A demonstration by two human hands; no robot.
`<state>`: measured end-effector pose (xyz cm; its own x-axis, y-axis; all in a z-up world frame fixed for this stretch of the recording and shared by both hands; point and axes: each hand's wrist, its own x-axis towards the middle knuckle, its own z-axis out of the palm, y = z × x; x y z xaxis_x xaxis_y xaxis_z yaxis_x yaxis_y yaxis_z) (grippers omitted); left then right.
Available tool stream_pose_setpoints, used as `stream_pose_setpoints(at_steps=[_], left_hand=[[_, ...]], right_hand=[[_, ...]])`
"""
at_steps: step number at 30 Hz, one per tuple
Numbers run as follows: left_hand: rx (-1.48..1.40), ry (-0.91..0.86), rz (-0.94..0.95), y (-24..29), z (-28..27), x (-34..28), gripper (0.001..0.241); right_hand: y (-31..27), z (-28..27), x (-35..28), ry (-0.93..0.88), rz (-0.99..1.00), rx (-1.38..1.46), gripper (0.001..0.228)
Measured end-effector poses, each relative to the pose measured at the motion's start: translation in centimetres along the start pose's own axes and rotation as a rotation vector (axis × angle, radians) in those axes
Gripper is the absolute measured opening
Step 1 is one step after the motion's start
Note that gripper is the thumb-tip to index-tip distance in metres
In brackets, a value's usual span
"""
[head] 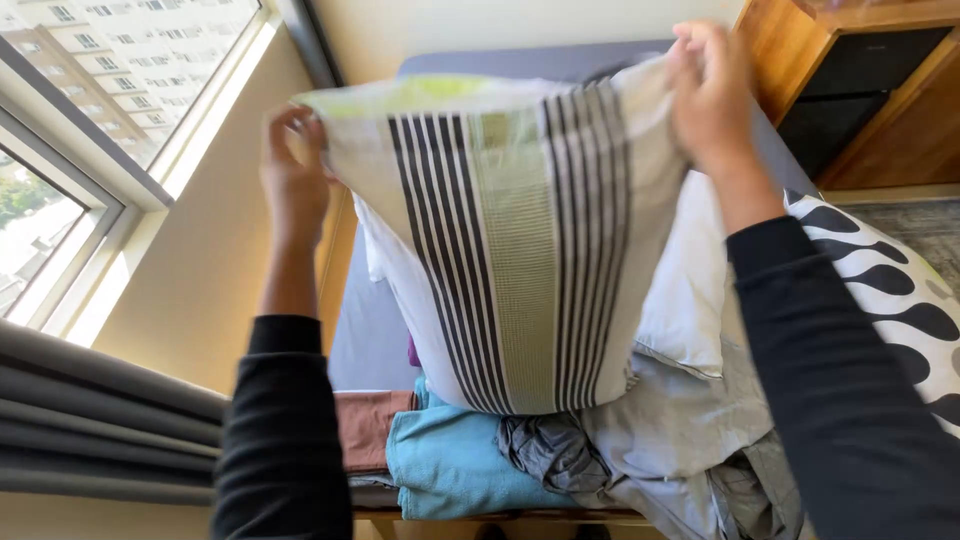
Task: The person inserts a white pillow into a patterned pillowcase on a bed. They manipulate the fabric to align the corners and smooth the surface, then repeat the process with a second pillow and a striped pillowcase.
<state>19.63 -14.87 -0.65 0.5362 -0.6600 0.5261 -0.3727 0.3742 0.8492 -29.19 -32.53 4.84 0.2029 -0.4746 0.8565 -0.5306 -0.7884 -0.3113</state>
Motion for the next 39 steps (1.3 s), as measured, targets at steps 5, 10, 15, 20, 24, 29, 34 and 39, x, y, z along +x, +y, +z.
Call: stream_pose_setpoints(at_steps=[5, 10, 15, 20, 24, 29, 34, 39], left_hand=[[0.098, -0.545, -0.374, -21.1, 3.2, -16.5, 0.077], [0.348, -0.484, -0.618, -30.2, 4.3, -38.9, 0.122], [0.27, -0.357, -0.813, -26.1, 2.9, -42.6, 0.124], [0.467, -0.232, -0.71, -25.1, 2.0, -39.9, 0.133], [0.708, -0.241, -0.691, -22.9, 1.6, -36.7, 0.126], [0.41, 0.201, -0.036, -19.7, -2.4, -26.5, 0.033], [0.139, 0.31, 0.435, 3.8, -5.4, -11.1, 0.027], [-0.326, 0.314, 0.377, 10.8, -6.2, -7.5, 0.021]], right_hand=[[8.5, 11.0, -23.9, -0.554, 0.828, 0.18, 0.09], [1.7, 9.3, -43.9, -0.867, 1.021, 0.247, 0.097], [-1.7, 7.7, -48.1, -0.698, 1.159, 0.444, 0.075], [-6.1, 7.2, -43.8, -0.617, 1.385, 0.738, 0.057], [-12.2, 5.9, -27.7, -0.63, 1.217, 0.97, 0.048], [-6.9, 4.0, -16.4, -0.245, -0.205, 0.069, 0.037], [-12.8, -5.1, -0.2, -0.153, 0.366, 0.8, 0.042], [-10.7, -7.7, 3.5, -0.062, 0.314, 0.759, 0.05]])
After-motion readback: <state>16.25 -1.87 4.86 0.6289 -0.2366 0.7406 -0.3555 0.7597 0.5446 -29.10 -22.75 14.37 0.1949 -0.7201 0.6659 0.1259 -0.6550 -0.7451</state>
